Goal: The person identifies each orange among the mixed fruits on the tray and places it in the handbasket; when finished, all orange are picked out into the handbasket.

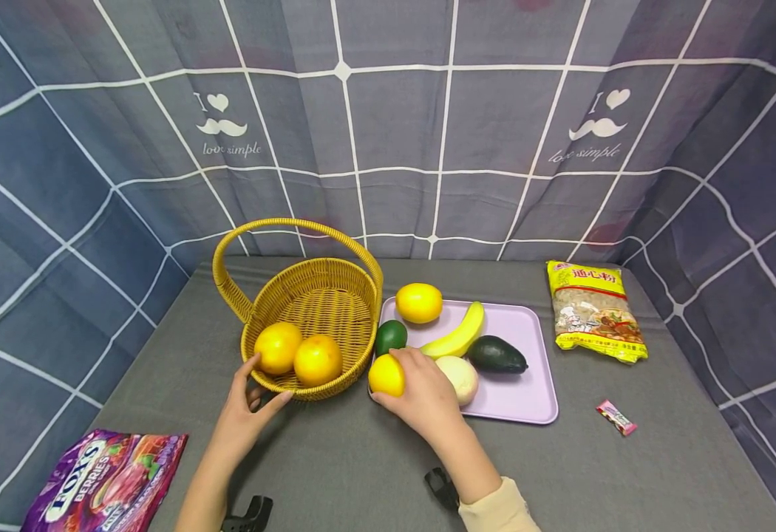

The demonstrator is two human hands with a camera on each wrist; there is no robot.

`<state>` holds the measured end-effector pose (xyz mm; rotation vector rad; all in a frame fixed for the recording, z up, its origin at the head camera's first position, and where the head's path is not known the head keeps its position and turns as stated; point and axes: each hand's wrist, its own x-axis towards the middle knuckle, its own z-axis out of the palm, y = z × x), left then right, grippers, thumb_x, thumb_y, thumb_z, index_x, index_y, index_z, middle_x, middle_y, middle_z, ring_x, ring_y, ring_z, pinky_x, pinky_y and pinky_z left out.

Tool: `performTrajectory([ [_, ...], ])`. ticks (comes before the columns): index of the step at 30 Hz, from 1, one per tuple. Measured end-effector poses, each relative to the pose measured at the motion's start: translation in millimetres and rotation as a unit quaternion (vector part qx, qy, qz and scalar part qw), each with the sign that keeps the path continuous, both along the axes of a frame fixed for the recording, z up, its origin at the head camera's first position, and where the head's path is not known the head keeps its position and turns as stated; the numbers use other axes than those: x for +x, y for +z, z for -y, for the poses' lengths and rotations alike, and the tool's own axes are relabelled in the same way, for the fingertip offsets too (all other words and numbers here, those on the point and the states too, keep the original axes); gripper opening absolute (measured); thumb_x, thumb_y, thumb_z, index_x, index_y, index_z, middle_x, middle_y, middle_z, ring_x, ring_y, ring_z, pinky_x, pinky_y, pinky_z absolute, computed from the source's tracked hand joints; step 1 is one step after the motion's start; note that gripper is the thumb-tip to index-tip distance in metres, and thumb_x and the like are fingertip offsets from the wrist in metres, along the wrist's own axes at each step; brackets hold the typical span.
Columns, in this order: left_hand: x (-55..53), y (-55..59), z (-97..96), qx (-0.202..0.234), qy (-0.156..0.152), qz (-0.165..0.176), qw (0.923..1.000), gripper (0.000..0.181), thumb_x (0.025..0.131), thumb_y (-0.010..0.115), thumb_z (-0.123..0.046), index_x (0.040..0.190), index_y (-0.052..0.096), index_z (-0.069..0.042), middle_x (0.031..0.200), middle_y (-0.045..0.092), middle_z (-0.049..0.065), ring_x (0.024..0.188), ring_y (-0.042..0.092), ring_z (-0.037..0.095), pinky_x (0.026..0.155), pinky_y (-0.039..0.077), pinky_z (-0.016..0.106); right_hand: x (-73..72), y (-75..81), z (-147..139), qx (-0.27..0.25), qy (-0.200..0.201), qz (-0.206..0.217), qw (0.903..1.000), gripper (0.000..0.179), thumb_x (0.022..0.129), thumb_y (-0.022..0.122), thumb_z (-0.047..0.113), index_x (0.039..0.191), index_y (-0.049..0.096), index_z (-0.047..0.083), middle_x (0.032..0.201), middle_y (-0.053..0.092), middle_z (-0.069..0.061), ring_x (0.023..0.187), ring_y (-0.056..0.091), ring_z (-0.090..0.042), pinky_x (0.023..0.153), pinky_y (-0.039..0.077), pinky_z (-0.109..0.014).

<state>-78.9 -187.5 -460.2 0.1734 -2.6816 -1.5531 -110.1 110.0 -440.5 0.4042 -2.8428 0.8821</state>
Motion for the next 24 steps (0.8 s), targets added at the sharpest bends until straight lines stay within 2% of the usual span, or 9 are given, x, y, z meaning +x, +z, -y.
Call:
performTrajectory([
  [14,-0.3,1.9,-1.2,0.000,0.000,0.005,1.0000,0.096,0.081,0.074,-0.050,0.154,0.018,-0.025,0.156,0.016,0.020,0.129,0.042,0.043,0.105,0.035,0.056,-1.2,-2.6,-1.6,0.000,-0.007,-0.035,0.9994,0.072,0.065,0.087,0.044,0.123,0.064,0.009,0.120,0.063,-0.008,0.108,0.060,-0.027,0.092,0.048,-0.045],
  [24,1.3,2.2,-1.2,-0.003,0.000,0.001,1.0000,0.094,0.081,0.074,-0.050,0.154,0.018,-0.027,0.155,0.018,0.020,0.128,0.042,0.044,0.103,0.036,0.058,-1.1,2.2,-5.2,-0.029,-0.017,-0.008,0.9994,0.071,0.067,0.086,0.045,0.125,0.063,0.010,0.121,0.063,-0.007,0.108,0.060,-0.026,0.089,0.049,-0.044],
])
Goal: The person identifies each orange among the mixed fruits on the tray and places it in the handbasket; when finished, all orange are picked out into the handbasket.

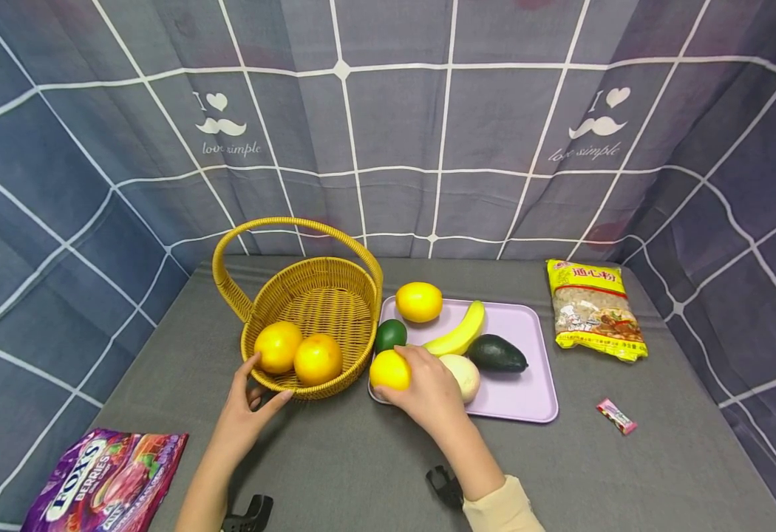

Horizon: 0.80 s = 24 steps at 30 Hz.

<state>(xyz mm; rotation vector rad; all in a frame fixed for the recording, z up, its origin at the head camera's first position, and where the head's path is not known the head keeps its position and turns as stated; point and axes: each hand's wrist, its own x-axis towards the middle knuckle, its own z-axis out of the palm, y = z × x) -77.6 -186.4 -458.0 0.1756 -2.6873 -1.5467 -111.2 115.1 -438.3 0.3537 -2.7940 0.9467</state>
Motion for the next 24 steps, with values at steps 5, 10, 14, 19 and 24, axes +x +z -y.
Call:
performTrajectory([
  [5,-0.2,0.3,-0.9,0.000,0.000,0.001,1.0000,0.094,0.081,0.074,-0.050,0.154,0.018,-0.028,0.155,0.018,0.020,0.128,0.042,0.044,0.103,0.036,0.058,1.3,6.2,-3.8,-0.046,-0.001,0.024,0.9987,0.070,0.069,0.085,0.043,0.127,0.062,0.011,0.123,0.063,-0.006,0.111,0.058,-0.025,0.092,0.047,-0.045],
  [10,-0.5,0.4,-1.6,-0.002,-0.001,0.002,1.0000,0.094,0.081,0.073,-0.051,0.154,0.018,-0.028,0.155,0.018,0.020,0.128,0.042,0.044,0.103,0.036,0.059,3.1,16.2,-6.4,-0.085,-0.002,0.047,0.9952,0.069,0.070,0.084,0.044,0.128,0.062,0.014,0.125,0.062,-0.004,0.113,0.057,-0.023,0.095,0.046,-0.045],
  [14,-0.3,0.5,-1.8,-0.002,0.000,0.006,1.0000,0.094,0.081,0.073,-0.052,0.153,0.017,-0.029,0.156,0.017,0.020,0.128,0.042,0.045,0.101,0.037,0.060,4.3,26.6,-6.0,-0.116,-0.002,0.053,0.9918,0.068,0.071,0.084,0.044,0.128,0.062,0.016,0.125,0.062,-0.002,0.114,0.057,-0.022,0.095,0.046,-0.045],
  [19,0.7,1.4,-1.2,-0.002,0.000,0.012,0.9999,0.094,0.083,0.072,-0.051,0.154,0.015,-0.029,0.156,0.016,0.021,0.129,0.040,0.046,0.098,0.038,0.063,-1.0,33.5,2.4,-0.210,-0.001,0.072,0.9751,0.066,0.071,0.086,0.037,0.129,0.062,0.018,0.128,0.060,0.001,0.118,0.055,-0.021,0.099,0.045,-0.044],
  [24,0.3,1.0,-0.4,0.001,-0.001,0.009,1.0000,0.094,0.083,0.072,-0.050,0.154,0.016,-0.028,0.156,0.016,0.020,0.129,0.041,0.044,0.102,0.036,0.059,-11.0,30.5,18.0,-0.339,0.017,0.066,0.9383,0.059,0.073,0.086,0.019,0.126,0.062,0.009,0.127,0.061,-0.005,0.119,0.055,-0.022,0.101,0.044,-0.040],
])
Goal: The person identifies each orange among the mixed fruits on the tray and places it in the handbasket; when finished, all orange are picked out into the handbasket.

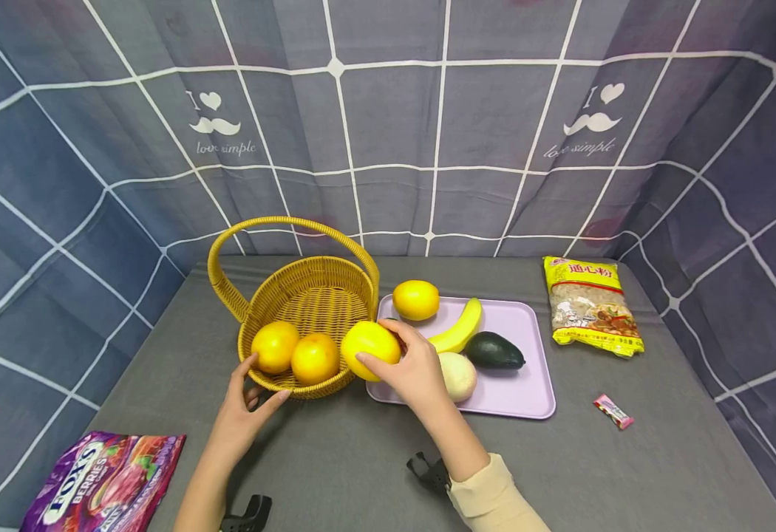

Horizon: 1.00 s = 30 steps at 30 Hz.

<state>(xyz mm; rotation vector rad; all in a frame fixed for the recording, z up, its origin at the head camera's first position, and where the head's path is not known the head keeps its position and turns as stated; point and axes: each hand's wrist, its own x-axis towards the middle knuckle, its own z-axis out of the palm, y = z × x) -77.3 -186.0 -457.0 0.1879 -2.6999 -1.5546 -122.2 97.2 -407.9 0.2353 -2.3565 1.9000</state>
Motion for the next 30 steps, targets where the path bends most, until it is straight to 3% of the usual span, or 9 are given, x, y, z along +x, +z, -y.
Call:
performTrajectory([
  [2,-0.3,-0.4,0.3,0.002,0.000,-0.002,1.0000,0.094,0.082,0.073,-0.049,0.154,0.016,-0.028,0.155,0.016,0.020,0.129,0.041,0.044,0.104,0.035,0.058,-4.6,-1.2,6.8,-0.037,0.003,-0.015,0.9992,0.057,0.074,0.085,0.013,0.126,0.062,0.004,0.126,0.061,-0.009,0.117,0.056,-0.024,0.100,0.045,-0.040],
  [5,-0.3,-0.7,0.6,0.004,0.001,-0.003,1.0000,0.093,0.082,0.073,-0.048,0.154,0.017,-0.027,0.156,0.016,0.019,0.129,0.041,0.043,0.105,0.034,0.057,-12.0,-1.5,17.1,-0.047,-0.007,-0.036,0.9982,0.057,0.075,0.085,0.015,0.126,0.062,0.003,0.126,0.061,-0.009,0.115,0.057,-0.023,0.098,0.046,-0.039],
  [16,-0.1,-0.3,0.2,0.003,0.001,-0.003,1.0000,0.093,0.082,0.074,-0.047,0.154,0.017,-0.027,0.156,0.016,0.020,0.129,0.041,0.044,0.105,0.034,0.058,-32.8,-10.1,47.7,0.083,-0.059,-0.102,0.9896,0.063,0.074,0.083,0.041,0.128,0.062,0.015,0.126,0.060,0.000,0.116,0.055,-0.021,0.095,0.047,-0.042],
  [30,-0.6,-0.5,0.1,0.001,0.004,0.000,1.0000,0.093,0.082,0.074,-0.048,0.154,0.017,-0.028,0.156,0.016,0.019,0.128,0.041,0.044,0.103,0.036,0.059,-34.5,-16.9,50.9,0.136,-0.066,-0.124,0.9807,0.064,0.076,0.080,0.045,0.130,0.059,0.017,0.127,0.059,-0.003,0.125,0.049,-0.026,0.103,0.040,-0.047],
])
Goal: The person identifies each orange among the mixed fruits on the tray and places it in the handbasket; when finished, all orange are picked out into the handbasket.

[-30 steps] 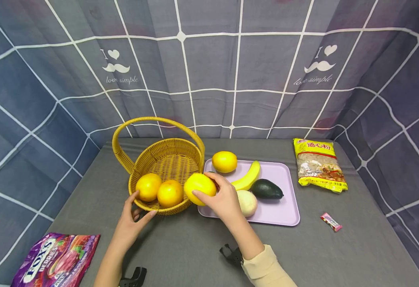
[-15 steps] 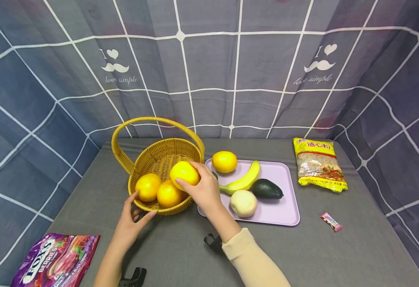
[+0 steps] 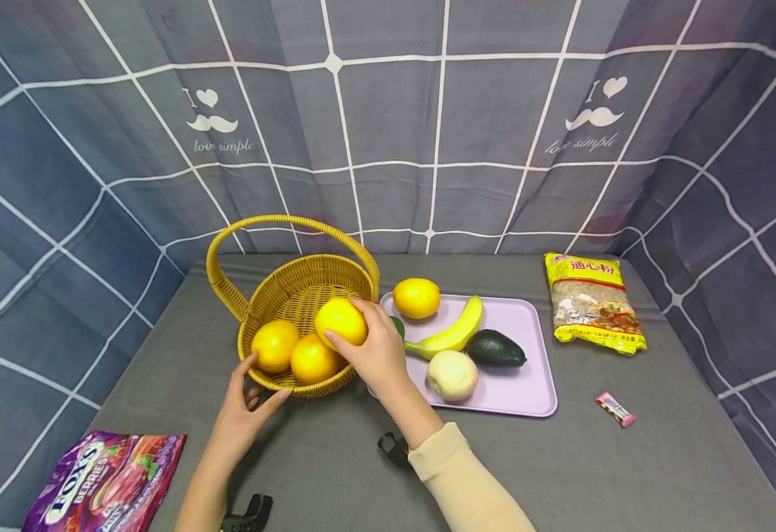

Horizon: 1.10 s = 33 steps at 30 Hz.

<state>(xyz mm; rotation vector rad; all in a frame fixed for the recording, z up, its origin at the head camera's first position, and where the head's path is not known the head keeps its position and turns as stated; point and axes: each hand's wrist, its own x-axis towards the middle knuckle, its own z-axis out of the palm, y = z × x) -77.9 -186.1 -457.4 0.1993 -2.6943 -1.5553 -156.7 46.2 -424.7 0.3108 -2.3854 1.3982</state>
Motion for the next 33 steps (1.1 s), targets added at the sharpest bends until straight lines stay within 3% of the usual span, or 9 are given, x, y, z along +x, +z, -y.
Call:
performTrajectory([
  [5,-0.9,-0.4,-0.2,0.002,-0.001,-0.003,1.0000,0.093,0.082,0.074,-0.047,0.154,0.017,-0.028,0.156,0.016,0.019,0.128,0.042,0.043,0.103,0.035,0.058,0.3,-0.3,-0.6,0.022,0.002,0.009,0.9997,0.067,0.078,0.077,0.047,0.133,0.056,0.017,0.130,0.056,-0.001,0.125,0.048,-0.024,0.103,0.040,-0.046],
  [12,-2.7,-0.4,-1.6,-0.003,-0.003,-0.003,1.0000,0.094,0.082,0.074,-0.049,0.153,0.017,-0.028,0.155,0.017,0.020,0.128,0.042,0.044,0.102,0.036,0.058,2.3,-4.3,-2.4,0.034,0.009,-0.015,0.9993,0.070,0.078,0.077,0.045,0.137,0.051,0.015,0.135,0.053,-0.001,0.121,0.050,-0.022,0.099,0.043,-0.045],
  [19,-2.0,-0.3,-1.9,-0.002,-0.005,-0.006,1.0000,0.093,0.082,0.074,-0.048,0.153,0.017,-0.028,0.155,0.017,0.019,0.128,0.042,0.044,0.102,0.036,0.059,7.0,-6.1,-6.1,0.018,0.015,-0.020,0.9995,0.068,0.080,0.078,0.041,0.137,0.052,0.014,0.137,0.050,-0.002,0.126,0.046,-0.019,0.105,0.039,-0.040],
  [26,-0.1,-0.9,-1.3,0.002,-0.004,-0.006,1.0000,0.093,0.082,0.073,-0.048,0.153,0.017,-0.029,0.156,0.016,0.018,0.128,0.042,0.042,0.104,0.035,0.058,8.8,-9.8,-15.2,-0.015,0.050,0.001,0.9986,0.064,0.082,0.078,0.031,0.137,0.053,0.010,0.136,0.051,-0.005,0.118,0.054,-0.024,0.095,0.049,-0.040],
  [33,-0.4,-0.7,-0.9,0.000,-0.002,-0.007,1.0000,0.093,0.082,0.074,-0.047,0.154,0.017,-0.027,0.155,0.017,0.019,0.128,0.043,0.041,0.106,0.033,0.055,11.4,-9.9,-24.9,-0.041,0.034,-0.004,0.9986,0.060,0.082,0.078,0.030,0.135,0.056,0.011,0.131,0.055,-0.004,0.112,0.057,-0.027,0.091,0.051,-0.043],
])
